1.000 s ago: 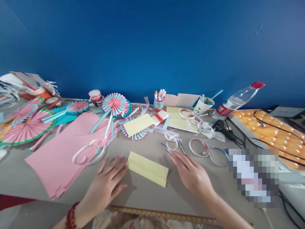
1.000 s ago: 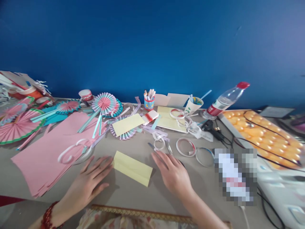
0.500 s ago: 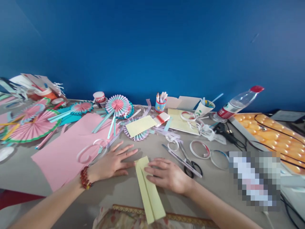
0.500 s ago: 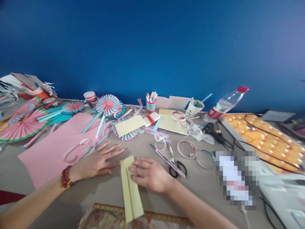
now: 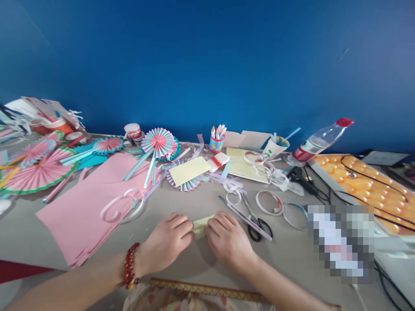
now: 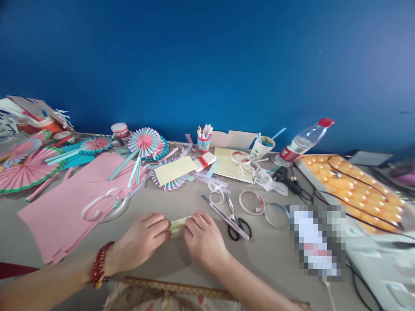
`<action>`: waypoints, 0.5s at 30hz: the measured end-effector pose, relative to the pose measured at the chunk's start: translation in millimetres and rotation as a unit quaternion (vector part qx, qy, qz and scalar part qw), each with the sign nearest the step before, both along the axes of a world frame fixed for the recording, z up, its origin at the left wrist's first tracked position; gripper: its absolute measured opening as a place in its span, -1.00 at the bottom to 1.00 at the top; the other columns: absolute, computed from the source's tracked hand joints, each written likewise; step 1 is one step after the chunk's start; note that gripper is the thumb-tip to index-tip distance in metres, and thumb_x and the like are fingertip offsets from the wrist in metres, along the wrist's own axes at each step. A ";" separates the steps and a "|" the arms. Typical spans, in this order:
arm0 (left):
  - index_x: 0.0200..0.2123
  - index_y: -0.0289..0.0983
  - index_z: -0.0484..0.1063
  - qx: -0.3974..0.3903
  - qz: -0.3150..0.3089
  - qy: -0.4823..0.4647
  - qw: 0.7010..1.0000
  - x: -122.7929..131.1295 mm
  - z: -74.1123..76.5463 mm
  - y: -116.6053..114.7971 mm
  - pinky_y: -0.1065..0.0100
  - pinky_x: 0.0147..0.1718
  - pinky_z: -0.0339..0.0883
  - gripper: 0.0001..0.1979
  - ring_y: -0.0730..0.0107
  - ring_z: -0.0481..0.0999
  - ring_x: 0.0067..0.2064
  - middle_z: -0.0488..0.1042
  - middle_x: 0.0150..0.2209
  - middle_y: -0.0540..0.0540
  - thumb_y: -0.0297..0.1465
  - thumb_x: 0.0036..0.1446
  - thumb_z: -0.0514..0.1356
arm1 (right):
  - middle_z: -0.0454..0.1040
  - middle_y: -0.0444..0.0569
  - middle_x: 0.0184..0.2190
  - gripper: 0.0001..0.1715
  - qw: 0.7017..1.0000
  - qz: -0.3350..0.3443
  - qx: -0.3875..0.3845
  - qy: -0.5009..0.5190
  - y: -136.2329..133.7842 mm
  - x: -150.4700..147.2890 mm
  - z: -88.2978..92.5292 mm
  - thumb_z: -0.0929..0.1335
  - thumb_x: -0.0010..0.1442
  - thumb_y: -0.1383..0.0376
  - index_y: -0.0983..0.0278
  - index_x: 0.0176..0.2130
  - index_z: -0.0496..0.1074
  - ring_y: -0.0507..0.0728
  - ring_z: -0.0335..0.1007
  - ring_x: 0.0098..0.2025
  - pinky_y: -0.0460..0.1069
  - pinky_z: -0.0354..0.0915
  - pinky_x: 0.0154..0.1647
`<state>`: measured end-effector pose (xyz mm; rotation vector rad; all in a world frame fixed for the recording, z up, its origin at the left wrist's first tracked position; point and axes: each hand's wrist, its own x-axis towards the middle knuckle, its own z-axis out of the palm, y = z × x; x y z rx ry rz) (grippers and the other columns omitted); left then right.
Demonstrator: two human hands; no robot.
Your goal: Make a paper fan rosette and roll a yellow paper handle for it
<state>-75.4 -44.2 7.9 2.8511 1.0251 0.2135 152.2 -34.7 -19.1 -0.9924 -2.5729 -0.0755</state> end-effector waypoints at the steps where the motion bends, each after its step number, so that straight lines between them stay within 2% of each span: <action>1: -0.30 -0.23 0.43 0.005 0.006 0.002 1.000 -3.5 -3.7 1.0 0.20 -0.17 0.30 -0.87 0.24 0.39 -0.17 0.43 -0.26 -0.08 -0.51 0.28 0.11 | 0.45 -0.03 -0.36 -0.87 1.000 0.010 0.000 0.004 0.3 1.7 -1.1 0.32 0.22 0.43 0.24 -0.36 0.41 0.15 0.32 -0.22 0.10 0.23 0.06; 4: -0.25 -0.23 0.45 0.013 0.026 -0.019 0.999 -19.9 -12.5 4.5 0.18 -0.09 0.31 -0.82 0.24 0.39 -0.09 0.46 -0.13 -0.09 -0.54 0.29 0.07 | 0.50 0.01 -0.22 -0.82 0.999 0.034 -0.020 0.027 0.2 15.3 -6.6 0.27 0.27 0.43 0.25 -0.29 0.45 0.16 0.36 -0.13 0.08 0.28 -0.02; 7: -0.18 -0.22 0.48 0.014 0.031 -0.047 0.998 -31.3 -17.6 3.9 0.20 -0.03 0.32 -0.78 0.24 0.39 0.00 0.47 -0.05 -0.09 -0.54 0.31 0.06 | 0.54 0.04 -0.18 -0.75 0.997 0.050 -0.047 0.044 -1.4 30.7 -11.6 0.23 0.32 0.42 0.25 -0.21 0.48 0.14 0.40 -0.11 0.05 0.33 -0.09; 11: -0.17 -0.21 0.50 -0.022 0.059 -0.107 0.992 -33.5 -23.1 1.1 0.24 -0.03 0.37 -0.78 0.26 0.42 0.02 0.50 -0.06 -0.10 -0.47 0.35 0.04 | 0.57 0.02 -0.17 -0.82 0.994 0.030 -0.085 0.061 -3.8 36.2 -10.2 0.29 0.33 0.33 0.21 -0.17 0.50 0.14 0.44 -0.08 0.03 0.36 -0.09; 15: -0.22 -0.22 0.49 -0.057 0.089 -0.163 0.981 -33.0 -26.7 3.1 0.24 -0.04 0.37 -0.79 0.30 0.46 -0.07 0.51 -0.11 -0.10 -0.41 0.37 0.04 | 0.57 0.00 -0.17 -0.86 0.986 0.005 -0.136 0.099 -4.9 31.7 -4.8 0.32 0.33 0.29 0.19 -0.19 0.51 0.13 0.46 -0.12 0.04 0.36 -0.10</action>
